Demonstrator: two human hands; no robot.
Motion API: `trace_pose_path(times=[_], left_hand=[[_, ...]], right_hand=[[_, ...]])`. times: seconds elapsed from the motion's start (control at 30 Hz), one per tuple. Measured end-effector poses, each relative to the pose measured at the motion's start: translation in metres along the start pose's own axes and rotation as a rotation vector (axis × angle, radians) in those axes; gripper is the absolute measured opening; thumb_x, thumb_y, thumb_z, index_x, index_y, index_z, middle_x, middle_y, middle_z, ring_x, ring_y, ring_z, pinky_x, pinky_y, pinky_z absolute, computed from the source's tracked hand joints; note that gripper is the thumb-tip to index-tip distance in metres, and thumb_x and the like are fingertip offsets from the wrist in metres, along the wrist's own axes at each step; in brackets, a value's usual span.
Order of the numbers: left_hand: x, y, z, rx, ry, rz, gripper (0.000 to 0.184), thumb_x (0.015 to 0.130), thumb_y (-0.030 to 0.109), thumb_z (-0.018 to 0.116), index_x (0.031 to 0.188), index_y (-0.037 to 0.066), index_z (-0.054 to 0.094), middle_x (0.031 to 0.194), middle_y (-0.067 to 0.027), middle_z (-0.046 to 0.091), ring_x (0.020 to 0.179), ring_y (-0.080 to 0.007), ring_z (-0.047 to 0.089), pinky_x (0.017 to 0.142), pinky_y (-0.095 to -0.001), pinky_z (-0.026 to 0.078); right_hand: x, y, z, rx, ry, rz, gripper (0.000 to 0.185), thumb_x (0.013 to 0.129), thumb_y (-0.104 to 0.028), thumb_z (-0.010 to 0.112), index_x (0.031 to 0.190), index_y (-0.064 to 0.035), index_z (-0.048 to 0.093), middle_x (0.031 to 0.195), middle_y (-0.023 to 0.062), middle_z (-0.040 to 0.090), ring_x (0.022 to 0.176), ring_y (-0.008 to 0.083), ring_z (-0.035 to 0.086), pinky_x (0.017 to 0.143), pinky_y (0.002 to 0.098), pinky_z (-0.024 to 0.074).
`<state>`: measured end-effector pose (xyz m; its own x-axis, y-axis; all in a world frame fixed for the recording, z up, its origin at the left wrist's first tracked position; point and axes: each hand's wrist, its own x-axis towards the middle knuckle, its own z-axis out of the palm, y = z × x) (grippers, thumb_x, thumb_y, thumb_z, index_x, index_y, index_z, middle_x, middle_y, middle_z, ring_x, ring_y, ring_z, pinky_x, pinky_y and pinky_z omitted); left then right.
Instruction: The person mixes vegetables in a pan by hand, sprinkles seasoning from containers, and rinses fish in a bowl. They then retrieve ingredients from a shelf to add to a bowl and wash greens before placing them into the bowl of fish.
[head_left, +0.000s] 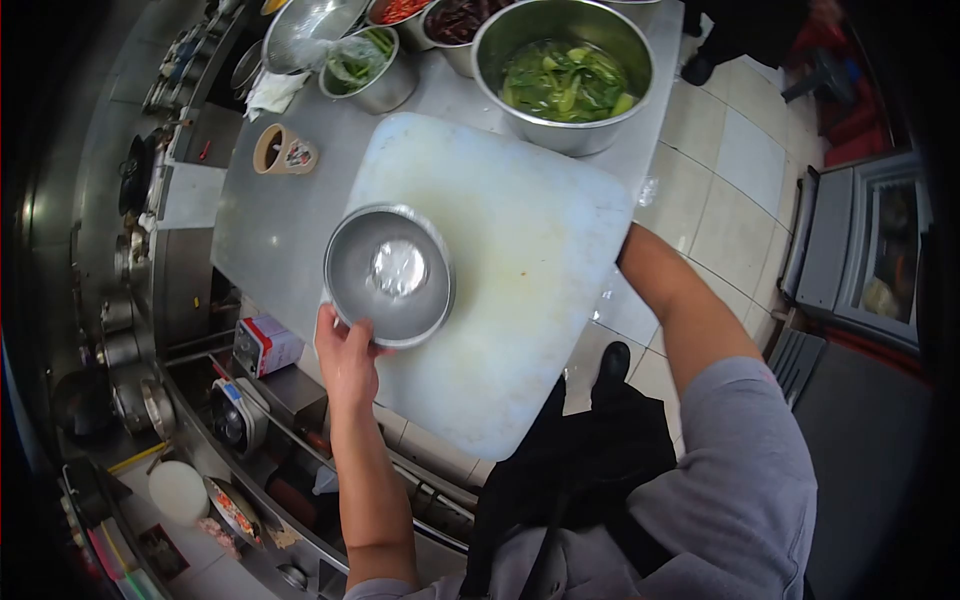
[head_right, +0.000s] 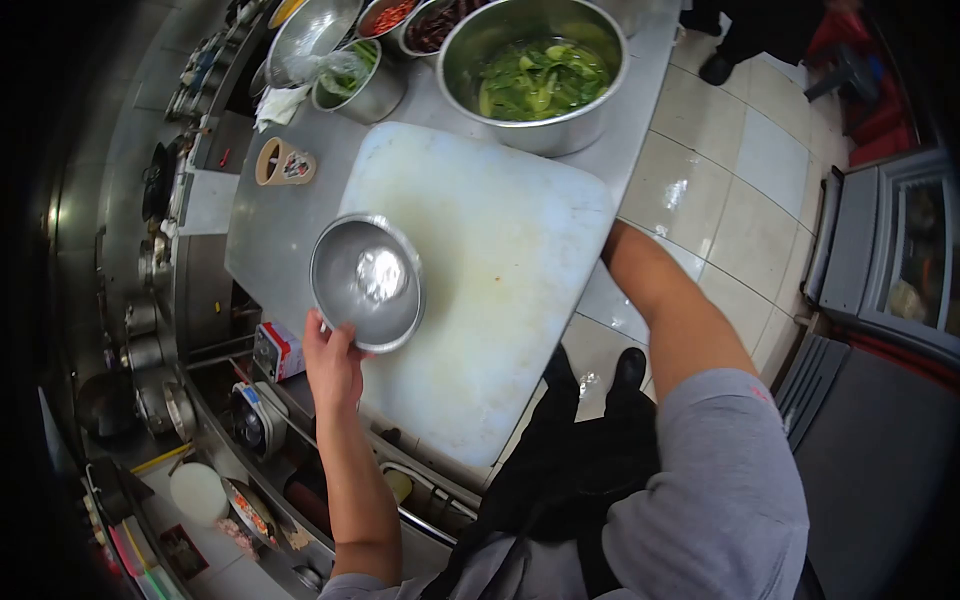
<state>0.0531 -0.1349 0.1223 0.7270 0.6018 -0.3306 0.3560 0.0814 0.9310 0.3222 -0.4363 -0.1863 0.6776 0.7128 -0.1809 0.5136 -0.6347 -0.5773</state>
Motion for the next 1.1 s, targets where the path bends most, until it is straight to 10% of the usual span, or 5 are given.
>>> trace_pose_path(times=[0.5, 0.77, 0.97, 1.1], left_hand=[[-0.187, -0.045, 0.079, -0.163, -0.600, -0.386, 0.022, 0.093, -0.006, 0.053, 0.105, 0.004, 0.037, 0.102, -0.0094, 0.054, 0.081, -0.0130, 0.062, 0.065, -0.0291, 0.060], [-0.177, -0.149, 0.157, -0.061, -0.497, -0.505, 0.017, 0.094, 0.002, 0.056, 0.101, 0.003, 0.040, 0.103, -0.0117, 0.053, 0.085, -0.0171, 0.062, 0.063, -0.0286, 0.061], [-0.112, -0.236, 0.221, -0.113, -0.373, -0.382, 0.024, 0.094, 0.006, 0.057, 0.112, -0.001, 0.043, 0.111, -0.0129, 0.053, 0.084, -0.0194, 0.063, 0.060, -0.0282, 0.061], [-0.067, -0.245, 0.251, -0.108, -0.330, -0.363, 0.020, 0.094, 0.004, 0.056, 0.109, 0.000, 0.043, 0.107, -0.0125, 0.055, 0.081, -0.0192, 0.063, 0.058, -0.0269, 0.060]], right_hand=[[0.014, -0.009, -0.039, 0.138, -0.026, -0.045, 0.061, 0.081, -0.054, 0.063, 0.129, -0.0162, 0.061, 0.137, 0.0157, 0.055, 0.127, 0.0302, 0.052, 0.105, 0.0397, 0.0400], [0.002, -0.016, -0.066, 0.246, 0.016, -0.060, 0.061, 0.081, -0.054, 0.063, 0.127, -0.0157, 0.063, 0.135, 0.0165, 0.057, 0.126, 0.0303, 0.054, 0.104, 0.0390, 0.0413], [0.050, 0.037, 0.000, 0.120, 0.633, -0.621, 0.022, 0.077, -0.018, 0.062, 0.096, -0.0091, 0.069, 0.094, 0.0182, 0.069, 0.092, 0.0372, 0.065, 0.080, 0.0446, 0.0529], [0.005, 0.009, -0.046, -0.004, 0.476, -0.447, 0.036, 0.072, -0.010, 0.061, 0.107, -0.0149, 0.069, 0.111, 0.0112, 0.064, 0.096, 0.0350, 0.064, 0.080, 0.0450, 0.0532]])
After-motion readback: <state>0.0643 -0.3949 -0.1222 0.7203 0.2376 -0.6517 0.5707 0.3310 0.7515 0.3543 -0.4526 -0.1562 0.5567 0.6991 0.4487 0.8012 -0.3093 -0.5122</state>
